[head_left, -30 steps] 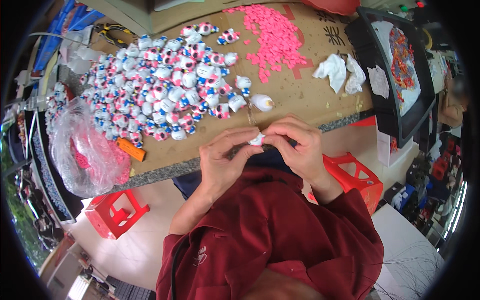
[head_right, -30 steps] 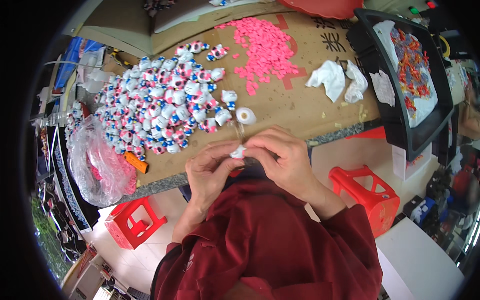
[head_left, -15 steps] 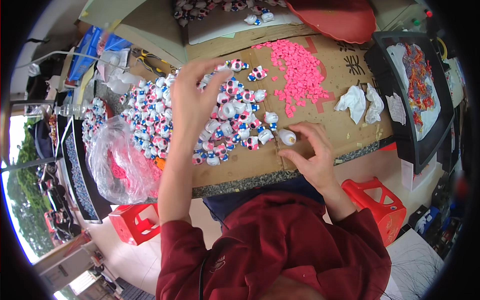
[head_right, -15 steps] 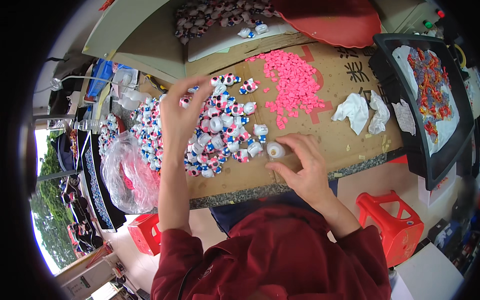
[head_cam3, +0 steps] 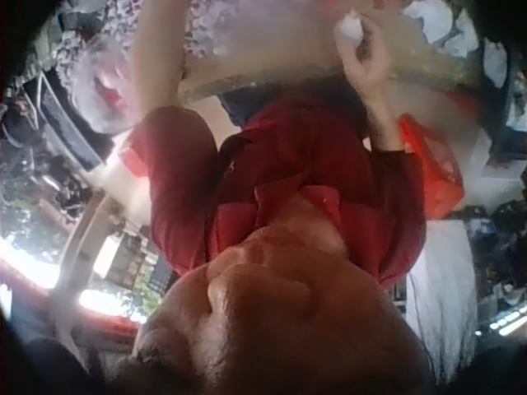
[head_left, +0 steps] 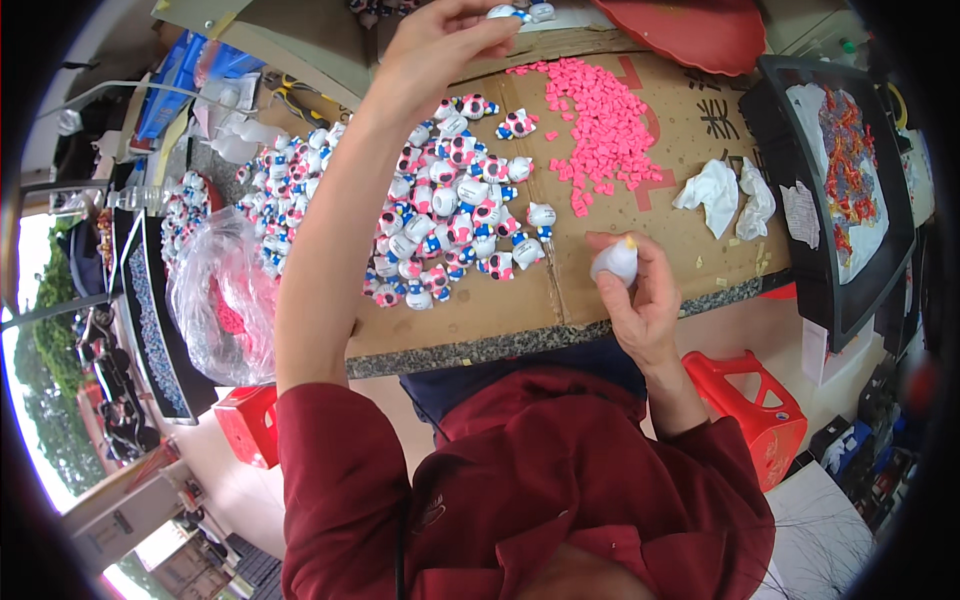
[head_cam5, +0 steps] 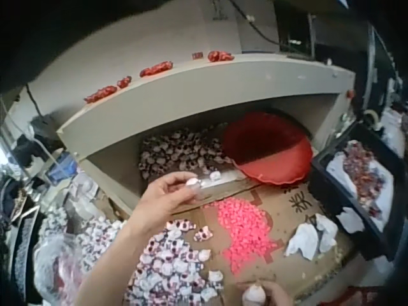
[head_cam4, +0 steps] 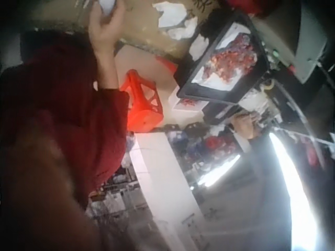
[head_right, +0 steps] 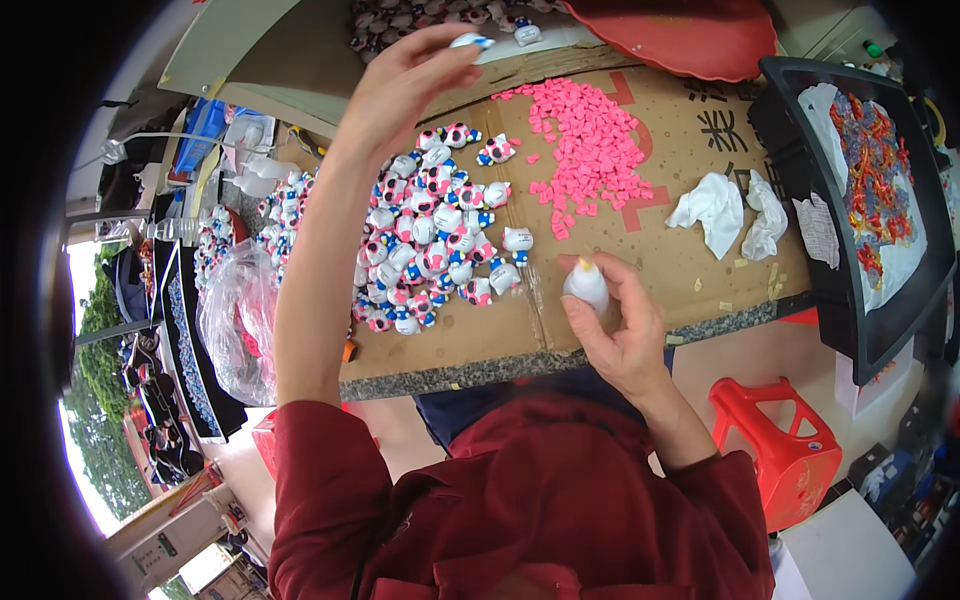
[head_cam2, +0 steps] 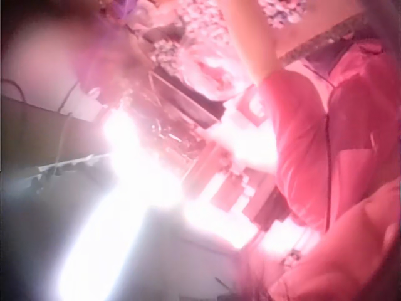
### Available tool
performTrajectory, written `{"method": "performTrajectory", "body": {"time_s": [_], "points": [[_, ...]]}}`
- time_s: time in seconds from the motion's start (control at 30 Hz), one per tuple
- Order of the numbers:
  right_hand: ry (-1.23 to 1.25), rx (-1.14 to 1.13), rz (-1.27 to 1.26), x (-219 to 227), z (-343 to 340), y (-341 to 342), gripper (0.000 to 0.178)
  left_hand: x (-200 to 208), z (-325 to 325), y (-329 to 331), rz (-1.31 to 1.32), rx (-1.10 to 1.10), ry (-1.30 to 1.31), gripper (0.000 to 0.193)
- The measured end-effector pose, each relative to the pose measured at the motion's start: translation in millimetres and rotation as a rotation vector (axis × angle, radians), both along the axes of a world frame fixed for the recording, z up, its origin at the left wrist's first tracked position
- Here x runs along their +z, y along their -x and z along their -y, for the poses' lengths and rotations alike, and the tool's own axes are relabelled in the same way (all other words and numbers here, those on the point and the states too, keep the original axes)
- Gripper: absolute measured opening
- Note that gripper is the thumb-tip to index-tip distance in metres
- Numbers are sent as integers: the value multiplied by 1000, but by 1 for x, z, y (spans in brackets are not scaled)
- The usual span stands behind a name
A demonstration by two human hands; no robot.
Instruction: The person assembles small plastic toy figures by hand, applying adhesive from a bottle to plastic parts and attaching them to the figures.
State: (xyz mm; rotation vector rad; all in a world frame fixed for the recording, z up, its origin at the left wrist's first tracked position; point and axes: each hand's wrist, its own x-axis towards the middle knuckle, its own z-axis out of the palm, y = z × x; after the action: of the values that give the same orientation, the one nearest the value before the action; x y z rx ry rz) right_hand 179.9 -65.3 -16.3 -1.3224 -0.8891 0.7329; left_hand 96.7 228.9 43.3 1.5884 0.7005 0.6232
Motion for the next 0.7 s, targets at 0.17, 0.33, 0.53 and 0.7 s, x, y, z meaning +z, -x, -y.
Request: {"method": "performTrajectory", "body": {"time_s": [0.17, 0.33, 0.53, 0.7], "points": [[8, 15, 106, 10, 10, -5, 34, 18, 115, 82, 239, 17, 289, 28], [-11, 49, 85, 19, 14, 1, 37, -21, 203, 136, 525, 119, 723, 25], [10, 196, 229, 30, 17, 8, 36, -44, 239, 125, 416, 257, 750, 31], [3, 187, 351, 40, 18, 5, 37, -46, 241, 117, 337, 296, 623, 36]]}}
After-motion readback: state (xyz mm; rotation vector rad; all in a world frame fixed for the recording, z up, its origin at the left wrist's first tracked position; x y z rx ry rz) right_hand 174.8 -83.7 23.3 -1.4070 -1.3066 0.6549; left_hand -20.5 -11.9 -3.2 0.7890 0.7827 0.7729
